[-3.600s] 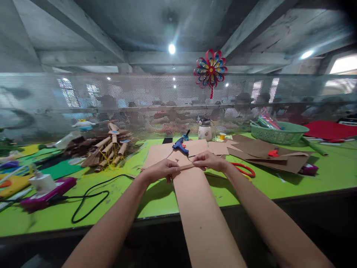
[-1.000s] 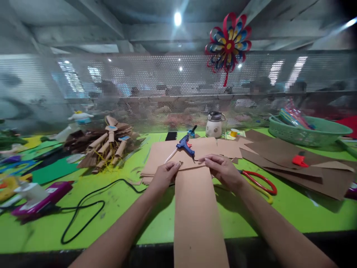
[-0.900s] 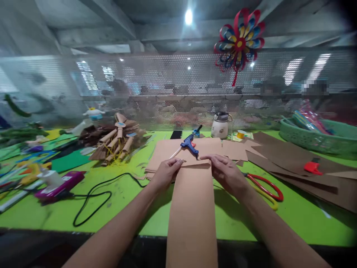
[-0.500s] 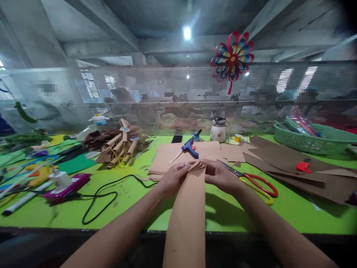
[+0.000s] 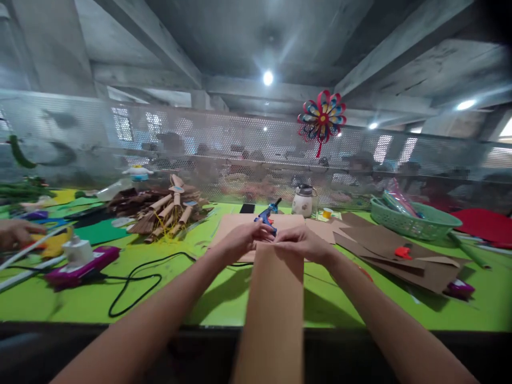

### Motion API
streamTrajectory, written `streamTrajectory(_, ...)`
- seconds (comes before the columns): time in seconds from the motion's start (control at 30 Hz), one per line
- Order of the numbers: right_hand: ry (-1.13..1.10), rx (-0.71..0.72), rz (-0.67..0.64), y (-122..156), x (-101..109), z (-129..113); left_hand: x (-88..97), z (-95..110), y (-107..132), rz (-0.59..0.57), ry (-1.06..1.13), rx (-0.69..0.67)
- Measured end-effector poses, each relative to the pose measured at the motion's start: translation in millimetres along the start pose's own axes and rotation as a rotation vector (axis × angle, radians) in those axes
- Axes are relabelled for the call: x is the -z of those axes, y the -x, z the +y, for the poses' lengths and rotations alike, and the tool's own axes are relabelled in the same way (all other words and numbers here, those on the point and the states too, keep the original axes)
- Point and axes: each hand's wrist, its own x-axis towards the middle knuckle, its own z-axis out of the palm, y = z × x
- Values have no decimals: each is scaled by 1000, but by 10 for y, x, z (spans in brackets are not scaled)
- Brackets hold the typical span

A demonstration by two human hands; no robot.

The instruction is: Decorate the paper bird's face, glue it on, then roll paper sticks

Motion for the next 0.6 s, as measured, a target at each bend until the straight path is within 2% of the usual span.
streamTrajectory(0.07,109,-67,-89,-74,83,90,62,72,-2,-54,-18,48)
streamTrajectory(0.13,179,-126,-190,-157,143,199,77,90,-4,-109,-127,114)
streamTrajectory(0.2,177,-151,-170,-228,167,304,54,59,-11,-133,-319,119)
streamTrajectory(0.33,71,-159,-76,-282,134,498,15,-90,-54,-129,-637,-4)
streamTrajectory(0.5,-44,-151,81,-208,105,718,78,-292,-109,-58,-694,-61)
streamTrajectory(0.6,-109,-193,42,-140,128,778,113,-365,-104,-16,-733,-89)
